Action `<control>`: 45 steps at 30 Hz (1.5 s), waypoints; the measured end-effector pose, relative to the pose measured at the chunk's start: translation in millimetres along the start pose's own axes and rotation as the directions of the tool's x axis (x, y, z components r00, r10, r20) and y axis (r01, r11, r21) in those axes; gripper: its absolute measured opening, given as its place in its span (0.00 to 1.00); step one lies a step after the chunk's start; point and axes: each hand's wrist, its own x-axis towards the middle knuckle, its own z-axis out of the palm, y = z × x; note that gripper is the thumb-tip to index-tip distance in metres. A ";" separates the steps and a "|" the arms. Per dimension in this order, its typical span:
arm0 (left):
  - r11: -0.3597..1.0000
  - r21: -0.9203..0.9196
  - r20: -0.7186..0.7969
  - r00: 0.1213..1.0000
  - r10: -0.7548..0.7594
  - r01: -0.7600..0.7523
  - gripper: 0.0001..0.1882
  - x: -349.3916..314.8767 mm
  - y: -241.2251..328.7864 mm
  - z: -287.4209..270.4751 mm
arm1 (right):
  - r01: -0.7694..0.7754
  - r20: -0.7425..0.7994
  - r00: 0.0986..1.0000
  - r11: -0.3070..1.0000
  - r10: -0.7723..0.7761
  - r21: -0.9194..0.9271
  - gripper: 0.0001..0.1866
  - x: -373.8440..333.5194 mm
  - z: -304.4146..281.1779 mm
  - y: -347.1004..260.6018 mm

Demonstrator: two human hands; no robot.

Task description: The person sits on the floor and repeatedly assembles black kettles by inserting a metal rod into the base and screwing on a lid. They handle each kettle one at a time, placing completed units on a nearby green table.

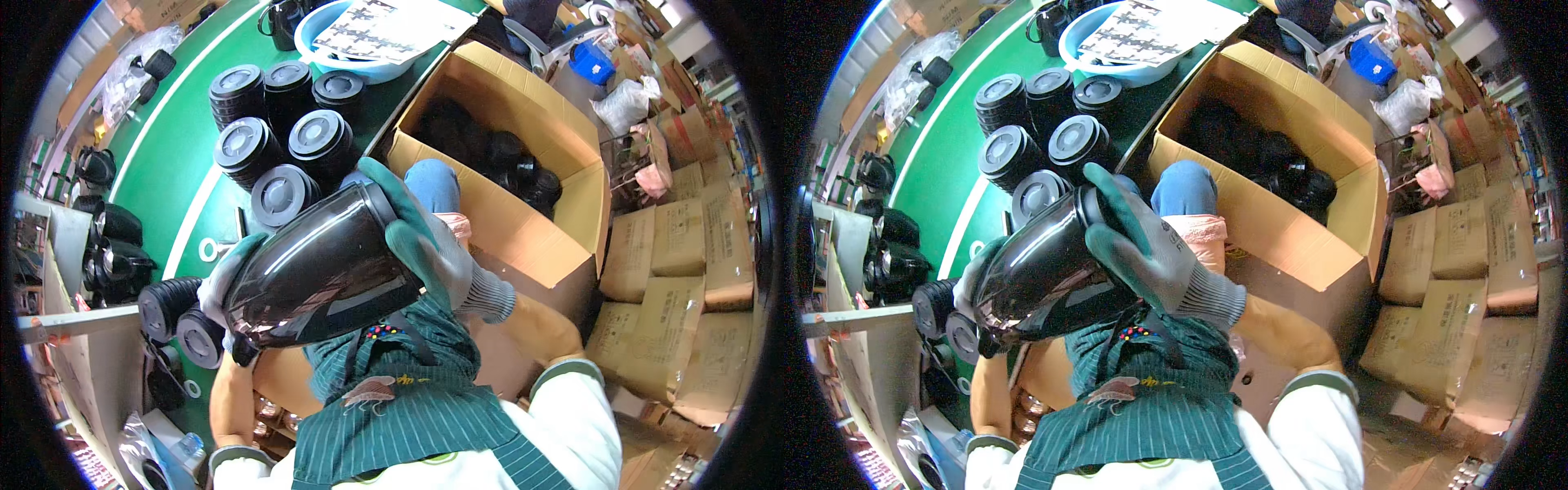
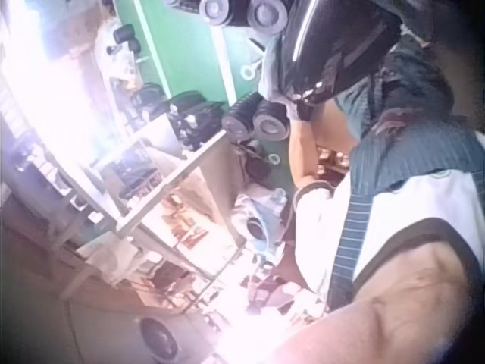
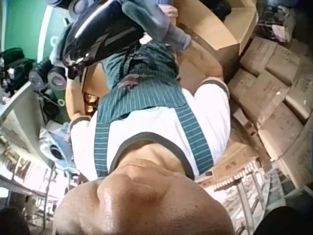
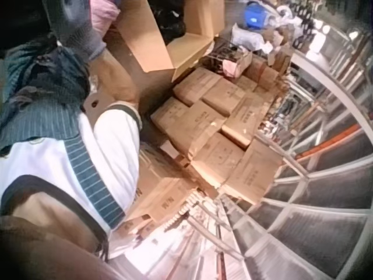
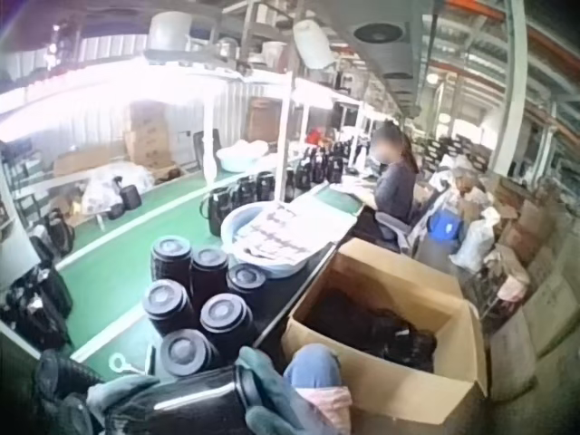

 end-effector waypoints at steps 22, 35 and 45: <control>0.838 0.291 0.098 0.886 0.454 -0.462 0.18 59.1 62.6 -25.6 | 0.091 -0.049 0.995 0.980 -0.084 0.178 0.35 -1.5 -28.8 20.7; 0.986 -0.078 -0.020 0.989 0.145 -0.146 0.18 52.4 45.0 31.5 | 0.316 -0.187 0.886 0.848 -0.424 -0.426 0.29 -10.1 -23.1 0.3; 0.737 0.358 0.328 0.817 0.475 -0.573 0.19 75.5 74.8 -6.1 | 0.192 -0.123 0.972 0.978 -0.201 -0.087 0.29 -1.6 -36.2 18.6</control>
